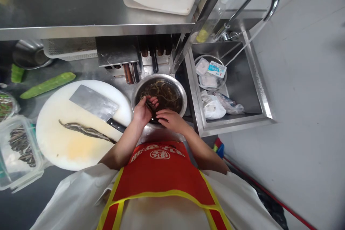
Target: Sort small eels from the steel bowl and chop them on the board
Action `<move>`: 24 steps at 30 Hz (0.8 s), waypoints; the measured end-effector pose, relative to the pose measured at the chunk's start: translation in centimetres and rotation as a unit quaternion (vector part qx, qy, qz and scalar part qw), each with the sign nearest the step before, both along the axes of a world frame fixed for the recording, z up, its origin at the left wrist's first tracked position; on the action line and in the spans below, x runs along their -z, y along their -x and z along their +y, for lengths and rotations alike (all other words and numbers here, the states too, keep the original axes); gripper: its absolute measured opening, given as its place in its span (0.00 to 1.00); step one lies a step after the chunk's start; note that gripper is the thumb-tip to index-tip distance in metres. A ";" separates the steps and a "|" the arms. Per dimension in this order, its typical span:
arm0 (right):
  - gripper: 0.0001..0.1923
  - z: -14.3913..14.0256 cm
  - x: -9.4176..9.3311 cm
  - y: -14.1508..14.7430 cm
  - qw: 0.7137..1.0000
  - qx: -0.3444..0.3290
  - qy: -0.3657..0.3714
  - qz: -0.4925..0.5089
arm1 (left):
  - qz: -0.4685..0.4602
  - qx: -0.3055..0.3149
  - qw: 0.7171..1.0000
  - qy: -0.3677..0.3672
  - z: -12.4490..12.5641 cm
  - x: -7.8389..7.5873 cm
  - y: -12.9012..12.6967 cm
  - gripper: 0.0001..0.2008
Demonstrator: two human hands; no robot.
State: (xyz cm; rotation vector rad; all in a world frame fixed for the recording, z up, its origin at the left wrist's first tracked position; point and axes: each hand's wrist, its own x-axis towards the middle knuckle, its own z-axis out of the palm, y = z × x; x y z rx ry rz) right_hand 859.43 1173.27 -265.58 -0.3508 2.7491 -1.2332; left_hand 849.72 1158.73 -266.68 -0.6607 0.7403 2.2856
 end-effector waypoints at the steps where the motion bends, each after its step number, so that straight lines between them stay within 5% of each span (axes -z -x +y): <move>1: 0.11 0.2 0.0 0.0 1.000 -0.003 -0.003 -0.006 | 0.023 -0.014 0.999 0.017 -0.4 0.0 0.1 0.09; 9: 0.11 3.1 -0.2 6.1 0.985 0.120 -0.108 -0.068 | 0.098 -0.053 0.991 0.075 -2.2 -0.3 -0.9 0.08; 16: 0.15 0.4 1.3 12.3 0.934 0.106 -0.249 -0.233 | 0.099 -0.049 0.991 0.071 -1.8 0.1 -1.4 0.10; 20: 0.11 -0.6 2.0 13.5 0.933 0.092 -0.248 -0.245 | 0.097 -0.049 0.992 0.070 -1.9 0.1 -1.3 0.09; 24: 0.09 0.5 1.6 14.0 0.968 0.086 -0.161 -0.170 | 0.075 -0.045 0.994 0.067 -1.9 -0.1 -1.2 0.08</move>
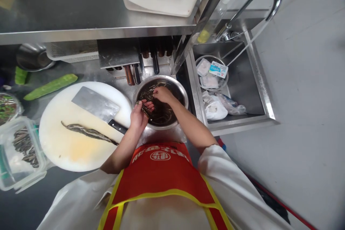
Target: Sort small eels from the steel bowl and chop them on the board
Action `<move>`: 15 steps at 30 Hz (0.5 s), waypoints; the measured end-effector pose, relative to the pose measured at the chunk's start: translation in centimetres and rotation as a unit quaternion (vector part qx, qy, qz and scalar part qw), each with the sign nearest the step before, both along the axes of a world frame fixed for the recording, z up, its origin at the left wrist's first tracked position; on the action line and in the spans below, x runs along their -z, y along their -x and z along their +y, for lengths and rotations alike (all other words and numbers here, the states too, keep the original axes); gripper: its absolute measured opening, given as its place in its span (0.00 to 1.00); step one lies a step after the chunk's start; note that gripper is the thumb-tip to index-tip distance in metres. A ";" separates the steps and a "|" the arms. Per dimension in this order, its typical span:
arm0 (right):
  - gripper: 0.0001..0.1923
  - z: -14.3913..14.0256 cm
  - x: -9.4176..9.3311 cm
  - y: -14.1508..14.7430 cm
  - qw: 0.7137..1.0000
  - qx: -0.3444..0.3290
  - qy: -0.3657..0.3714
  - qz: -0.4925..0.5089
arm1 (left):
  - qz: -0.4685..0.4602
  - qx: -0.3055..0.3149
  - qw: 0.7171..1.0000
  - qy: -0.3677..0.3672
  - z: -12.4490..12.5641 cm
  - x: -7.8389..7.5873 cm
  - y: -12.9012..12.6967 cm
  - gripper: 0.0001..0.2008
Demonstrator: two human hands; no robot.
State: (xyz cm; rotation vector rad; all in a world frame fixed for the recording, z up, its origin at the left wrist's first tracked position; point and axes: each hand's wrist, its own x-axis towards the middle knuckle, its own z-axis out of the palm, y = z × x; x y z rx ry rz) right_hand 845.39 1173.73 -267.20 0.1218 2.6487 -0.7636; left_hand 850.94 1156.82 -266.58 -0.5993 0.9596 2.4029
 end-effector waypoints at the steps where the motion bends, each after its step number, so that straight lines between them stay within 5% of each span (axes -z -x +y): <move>1: 0.09 0.5 -0.3 0.1 0.999 0.004 0.034 0.024 | -0.009 0.000 1.000 0.000 0.0 -0.1 0.1 0.08; 8: 0.10 2.7 -5.0 0.0 0.971 0.042 0.218 0.087 | -0.129 0.040 0.989 -0.065 0.5 -0.2 1.0 0.11; 15: 0.11 1.4 -8.4 -2.8 0.973 0.027 0.195 0.118 | -0.102 0.090 0.985 -0.109 2.1 -0.7 0.8 0.15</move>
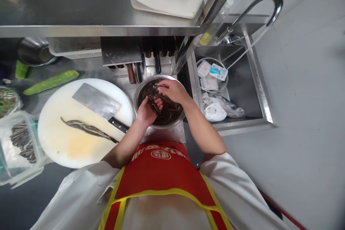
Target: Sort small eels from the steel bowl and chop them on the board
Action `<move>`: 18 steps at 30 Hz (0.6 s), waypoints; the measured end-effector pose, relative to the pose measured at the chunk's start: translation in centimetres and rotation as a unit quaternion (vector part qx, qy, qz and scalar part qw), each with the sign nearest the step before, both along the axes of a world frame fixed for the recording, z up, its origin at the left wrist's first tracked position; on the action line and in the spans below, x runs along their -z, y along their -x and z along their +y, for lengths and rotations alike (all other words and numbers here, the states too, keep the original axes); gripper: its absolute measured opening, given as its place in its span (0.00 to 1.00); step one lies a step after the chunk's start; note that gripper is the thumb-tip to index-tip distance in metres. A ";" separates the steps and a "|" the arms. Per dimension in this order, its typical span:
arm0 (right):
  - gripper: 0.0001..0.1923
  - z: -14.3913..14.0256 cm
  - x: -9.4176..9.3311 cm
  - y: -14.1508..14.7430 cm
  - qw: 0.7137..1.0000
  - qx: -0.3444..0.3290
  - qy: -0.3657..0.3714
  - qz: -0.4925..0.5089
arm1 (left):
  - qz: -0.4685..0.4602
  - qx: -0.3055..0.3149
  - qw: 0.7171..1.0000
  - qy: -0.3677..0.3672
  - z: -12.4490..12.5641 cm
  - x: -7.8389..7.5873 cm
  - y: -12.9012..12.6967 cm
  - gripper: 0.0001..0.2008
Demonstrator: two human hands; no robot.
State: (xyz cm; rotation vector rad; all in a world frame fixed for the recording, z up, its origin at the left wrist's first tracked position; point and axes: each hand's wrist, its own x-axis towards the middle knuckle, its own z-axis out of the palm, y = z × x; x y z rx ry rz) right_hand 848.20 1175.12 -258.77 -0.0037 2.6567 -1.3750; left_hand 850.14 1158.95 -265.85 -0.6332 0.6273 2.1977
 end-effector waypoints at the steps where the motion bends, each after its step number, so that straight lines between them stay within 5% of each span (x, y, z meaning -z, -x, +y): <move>1: 0.11 -0.5 0.2 -0.6 1.000 0.004 -0.017 0.001 | 0.014 0.003 1.000 -0.009 0.2 -0.1 -0.1 0.16; 8: 0.11 -3.8 3.6 -4.9 0.974 -0.067 -0.214 0.018 | -0.018 0.015 1.000 0.019 0.7 0.3 -0.5 0.15; 12: 0.10 -3.8 4.7 -6.7 0.976 -0.092 -0.196 0.020 | -0.050 -0.013 0.998 0.046 0.3 1.2 -0.3 0.12; 18: 0.09 -0.8 5.2 -6.9 0.988 -0.042 -0.148 -0.014 | -0.067 -0.049 0.995 0.053 -0.4 1.0 -0.1 0.13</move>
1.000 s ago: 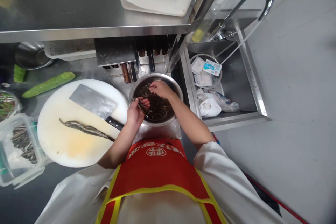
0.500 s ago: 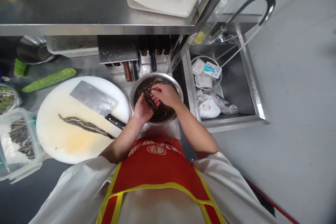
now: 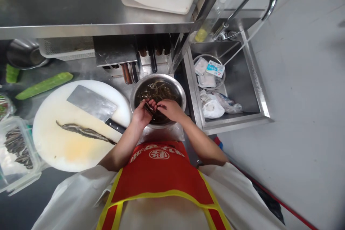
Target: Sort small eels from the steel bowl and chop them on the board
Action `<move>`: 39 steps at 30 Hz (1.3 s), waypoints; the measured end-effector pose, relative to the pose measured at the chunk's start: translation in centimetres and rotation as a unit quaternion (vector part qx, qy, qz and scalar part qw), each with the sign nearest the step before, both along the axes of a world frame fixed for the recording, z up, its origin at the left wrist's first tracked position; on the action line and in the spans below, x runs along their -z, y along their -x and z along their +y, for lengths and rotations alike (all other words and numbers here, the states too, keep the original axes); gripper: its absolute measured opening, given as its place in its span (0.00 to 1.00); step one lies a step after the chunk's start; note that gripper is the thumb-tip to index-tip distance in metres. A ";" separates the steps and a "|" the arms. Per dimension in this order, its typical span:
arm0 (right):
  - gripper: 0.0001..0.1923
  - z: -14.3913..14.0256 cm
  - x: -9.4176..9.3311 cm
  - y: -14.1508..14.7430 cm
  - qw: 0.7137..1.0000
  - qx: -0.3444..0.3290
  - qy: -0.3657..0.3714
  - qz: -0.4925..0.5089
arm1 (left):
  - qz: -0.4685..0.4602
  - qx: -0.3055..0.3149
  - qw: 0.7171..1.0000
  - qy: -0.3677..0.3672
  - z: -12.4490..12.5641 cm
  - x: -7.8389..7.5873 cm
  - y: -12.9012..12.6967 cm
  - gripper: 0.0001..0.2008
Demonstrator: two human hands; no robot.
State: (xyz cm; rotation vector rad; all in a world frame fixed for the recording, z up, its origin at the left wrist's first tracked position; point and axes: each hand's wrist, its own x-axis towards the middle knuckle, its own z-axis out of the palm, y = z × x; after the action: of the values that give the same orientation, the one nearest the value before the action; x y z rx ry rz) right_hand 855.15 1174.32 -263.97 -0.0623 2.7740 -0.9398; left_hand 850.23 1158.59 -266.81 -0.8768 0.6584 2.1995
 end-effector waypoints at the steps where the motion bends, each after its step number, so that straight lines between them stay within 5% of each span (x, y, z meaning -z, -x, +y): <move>1: 0.10 0.7 0.2 0.4 1.000 0.019 -0.021 -0.007 | 0.004 -0.001 1.000 -0.005 -0.1 -0.1 -0.1 0.13; 5: 0.12 2.7 1.2 2.9 0.986 0.070 -0.138 -0.058 | 0.024 0.005 1.000 0.012 -0.1 -0.2 -0.4 0.08; 11: 0.14 2.3 3.2 6.6 0.967 0.039 -0.215 -0.130 | 0.061 0.010 0.998 0.024 -0.7 -0.3 -0.9 0.04; 18: 0.16 2.1 3.3 7.6 0.964 0.073 -0.225 -0.119 | 0.065 -0.049 0.996 0.031 -4.3 -2.2 -0.5 0.05; 24: 0.15 0.7 1.5 7.6 0.972 0.041 -0.230 0.008 | 0.078 -0.073 0.993 0.045 -6.8 -1.9 -0.6 0.04; 31: 0.13 -3.8 2.7 7.6 0.974 -0.127 -0.186 -0.017 | 0.067 -0.071 0.994 0.040 -6.6 -1.5 -1.0 0.04; 35: 0.11 -4.4 3.6 7.7 0.972 -0.125 -0.192 -0.043 | 0.057 -0.068 0.995 0.044 -5.9 -1.9 -1.1 0.05; 39: 0.12 -2.7 2.3 8.6 0.990 -0.083 -0.108 -0.020 | 0.051 -0.054 0.997 0.035 -4.8 -2.2 -1.1 0.05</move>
State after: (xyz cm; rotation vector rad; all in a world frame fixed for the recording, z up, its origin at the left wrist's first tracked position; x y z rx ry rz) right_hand 846.54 1171.58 -266.32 -0.2339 2.7636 -0.5896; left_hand 851.29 1153.74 -264.65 -0.8563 0.7574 2.3424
